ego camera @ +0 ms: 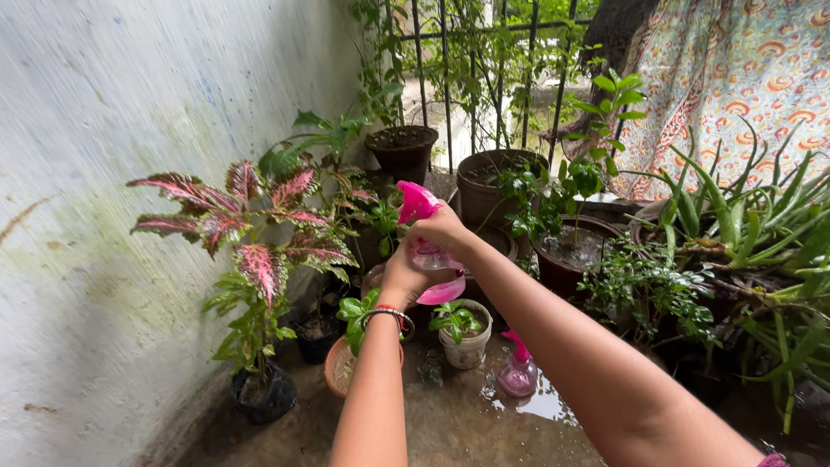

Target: The person sprays water onto several potted plants on a balcony using a pink spray bottle.

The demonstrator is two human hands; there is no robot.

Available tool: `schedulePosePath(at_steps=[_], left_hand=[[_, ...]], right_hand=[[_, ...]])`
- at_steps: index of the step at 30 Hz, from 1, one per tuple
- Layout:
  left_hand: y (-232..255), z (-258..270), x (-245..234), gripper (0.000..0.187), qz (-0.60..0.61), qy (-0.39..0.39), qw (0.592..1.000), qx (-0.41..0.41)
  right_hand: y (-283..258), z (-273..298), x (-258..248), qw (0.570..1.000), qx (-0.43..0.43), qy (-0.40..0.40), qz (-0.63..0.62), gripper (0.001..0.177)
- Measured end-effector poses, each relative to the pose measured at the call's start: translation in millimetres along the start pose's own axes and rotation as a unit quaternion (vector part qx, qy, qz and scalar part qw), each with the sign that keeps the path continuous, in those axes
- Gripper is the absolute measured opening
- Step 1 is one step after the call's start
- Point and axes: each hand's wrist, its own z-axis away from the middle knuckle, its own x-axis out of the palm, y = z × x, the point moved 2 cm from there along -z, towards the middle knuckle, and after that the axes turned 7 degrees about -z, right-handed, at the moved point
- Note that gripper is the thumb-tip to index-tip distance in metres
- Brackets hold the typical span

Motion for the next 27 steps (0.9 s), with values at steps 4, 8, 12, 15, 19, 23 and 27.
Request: schedulePosePath(at_steps=[4, 8, 12, 15, 19, 23, 27], left_hand=[[-14, 19, 9, 0.093, -0.052, 0.031, 0.997, -0.044], [-13, 27, 7, 0.094, -0.039, 0.012, 0.999, -0.025], [-12, 31, -2, 0.101, -0.058, 0.016, 0.998, 0.016], [-19, 33, -5, 0.087, -0.064, 0.015, 0.998, -0.012], [-23, 31, -5, 0.078, -0.032, -0.009, 0.999, -0.005], [-24, 34, -5, 0.075, -0.019, -0.009, 1.0, -0.001], [-28, 36, -8, 0.071, -0.02, -0.015, 1.0, -0.003]], right_hand=[[17, 15, -4, 1.0, 0.008, -0.021, -0.006, 0.039], [24, 25, -3, 0.999, -0.021, -0.003, 0.038, 0.044], [16, 40, 3, 0.999, 0.0, -0.01, -0.036, 0.047], [11, 46, 14, 0.999, 0.008, -0.015, -0.033, 0.048], [11, 47, 16, 0.999, -0.024, -0.007, 0.042, 0.047], [14, 44, 15, 0.995, -0.028, -0.01, 0.098, 0.044], [13, 47, 18, 0.994, -0.051, -0.061, 0.077, 0.044]])
